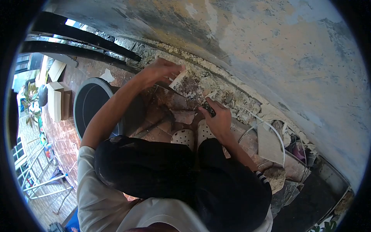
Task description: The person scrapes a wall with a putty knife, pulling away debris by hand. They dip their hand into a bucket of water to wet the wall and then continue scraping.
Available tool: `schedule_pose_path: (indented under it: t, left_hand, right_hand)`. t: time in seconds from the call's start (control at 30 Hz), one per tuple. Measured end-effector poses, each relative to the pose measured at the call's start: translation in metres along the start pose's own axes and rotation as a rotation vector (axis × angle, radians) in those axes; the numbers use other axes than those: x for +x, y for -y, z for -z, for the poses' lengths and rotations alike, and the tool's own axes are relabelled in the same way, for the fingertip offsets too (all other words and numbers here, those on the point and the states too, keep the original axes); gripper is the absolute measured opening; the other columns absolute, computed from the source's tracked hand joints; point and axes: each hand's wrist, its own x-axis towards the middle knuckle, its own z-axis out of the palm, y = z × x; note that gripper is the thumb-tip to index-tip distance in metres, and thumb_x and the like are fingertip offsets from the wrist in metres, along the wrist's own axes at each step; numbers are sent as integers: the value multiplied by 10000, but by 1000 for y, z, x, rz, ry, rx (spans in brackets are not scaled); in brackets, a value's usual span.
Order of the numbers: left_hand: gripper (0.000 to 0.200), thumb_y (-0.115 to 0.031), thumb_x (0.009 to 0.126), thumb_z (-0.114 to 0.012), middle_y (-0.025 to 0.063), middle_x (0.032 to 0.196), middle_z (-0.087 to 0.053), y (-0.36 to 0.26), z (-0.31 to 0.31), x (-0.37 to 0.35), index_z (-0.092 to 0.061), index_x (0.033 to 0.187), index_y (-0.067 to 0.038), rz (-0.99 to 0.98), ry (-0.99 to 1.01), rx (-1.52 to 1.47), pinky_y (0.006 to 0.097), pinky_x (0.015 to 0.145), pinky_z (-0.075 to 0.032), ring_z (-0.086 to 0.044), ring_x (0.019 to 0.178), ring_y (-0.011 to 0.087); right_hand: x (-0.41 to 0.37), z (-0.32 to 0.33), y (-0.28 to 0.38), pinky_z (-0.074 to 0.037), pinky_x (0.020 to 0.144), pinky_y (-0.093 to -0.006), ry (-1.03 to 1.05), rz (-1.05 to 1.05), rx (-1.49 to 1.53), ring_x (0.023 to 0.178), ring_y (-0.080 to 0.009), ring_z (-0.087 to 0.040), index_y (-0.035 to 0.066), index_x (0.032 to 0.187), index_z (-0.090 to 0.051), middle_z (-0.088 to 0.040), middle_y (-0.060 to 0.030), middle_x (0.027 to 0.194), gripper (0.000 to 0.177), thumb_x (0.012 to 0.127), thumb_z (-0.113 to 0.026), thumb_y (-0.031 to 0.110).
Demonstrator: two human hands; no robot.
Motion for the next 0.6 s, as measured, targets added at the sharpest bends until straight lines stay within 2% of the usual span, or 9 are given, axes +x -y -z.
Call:
schedule_pose_path:
  t: [0.07,0.17,0.27,0.37,0.4,0.43,0.5,0.57,0.6]
  left_hand:
    - [488,-332,784,-789,74,812,-666,0,-2,0,-641,1064,39,-4,100,245,301,642,-478,-592,757,137]
    - [464,-322,777,-796,78,801,-666,12,1,11,-649,1038,31,-35,95,291,294,641,-478,-600,763,139]
    - [458,-334,800,-770,81,845,-670,14,1,10,-646,1052,28,-49,46,169,280,667,-479,-598,779,135]
    - [446,-361,840,-722,90,908,-672,15,-1,1,-645,1051,24,-221,-2,-180,266,706,-480,-599,804,133]
    - [454,-378,855,-701,99,955,-671,4,-5,-8,-643,1062,21,-157,-55,-94,265,738,-480,-601,833,136]
    - [462,-394,869,-680,108,1003,-670,-4,-8,-13,-641,1074,18,-102,-90,-4,263,770,-481,-603,862,139]
    - [446,-456,806,-730,17,728,-626,9,-7,2,-657,851,-17,-65,-55,100,255,583,-433,-552,636,106]
    - [414,-438,803,-742,-46,604,-472,-13,-13,-9,-615,706,-56,120,56,451,262,505,-324,-415,539,80]
    - [375,-404,801,-756,-55,582,-437,-5,-10,-2,-623,717,-64,91,59,423,269,482,-292,-371,515,73]
  right_hand:
    - [0,0,0,-526,766,-354,2,6,-11,854,-320,-686,-37,1096,-665,-689,-212,986,405,778,-769,190]
    - [1,-2,0,-519,782,-334,12,20,16,851,-277,-690,-53,1107,-656,-691,-214,976,410,781,-772,167]
    - [0,-2,4,-521,783,-340,50,15,26,861,-279,-691,-47,1109,-657,-692,-208,977,418,781,-776,182]
    - [-1,-1,1,-526,783,-346,109,-8,11,864,-288,-691,-28,1112,-662,-692,-207,981,433,788,-772,236]
    - [-4,0,1,-528,781,-349,145,-80,10,863,-291,-692,-13,1115,-665,-692,-207,986,440,791,-769,266]
    - [-7,-4,-5,-530,766,-356,109,-44,19,841,-303,-690,5,1116,-670,-691,-209,984,443,794,-761,296]
    - [-7,-4,-8,-529,738,-369,69,-26,3,795,-329,-681,36,1121,-677,-686,-210,981,451,796,-749,341]
    - [-9,2,-3,-524,744,-394,84,-66,-21,787,-357,-666,51,1131,-674,-684,-210,966,456,804,-729,364]
    - [-7,2,-1,-520,762,-413,100,-77,-29,803,-371,-658,54,1138,-670,-683,-211,952,457,812,-712,373]
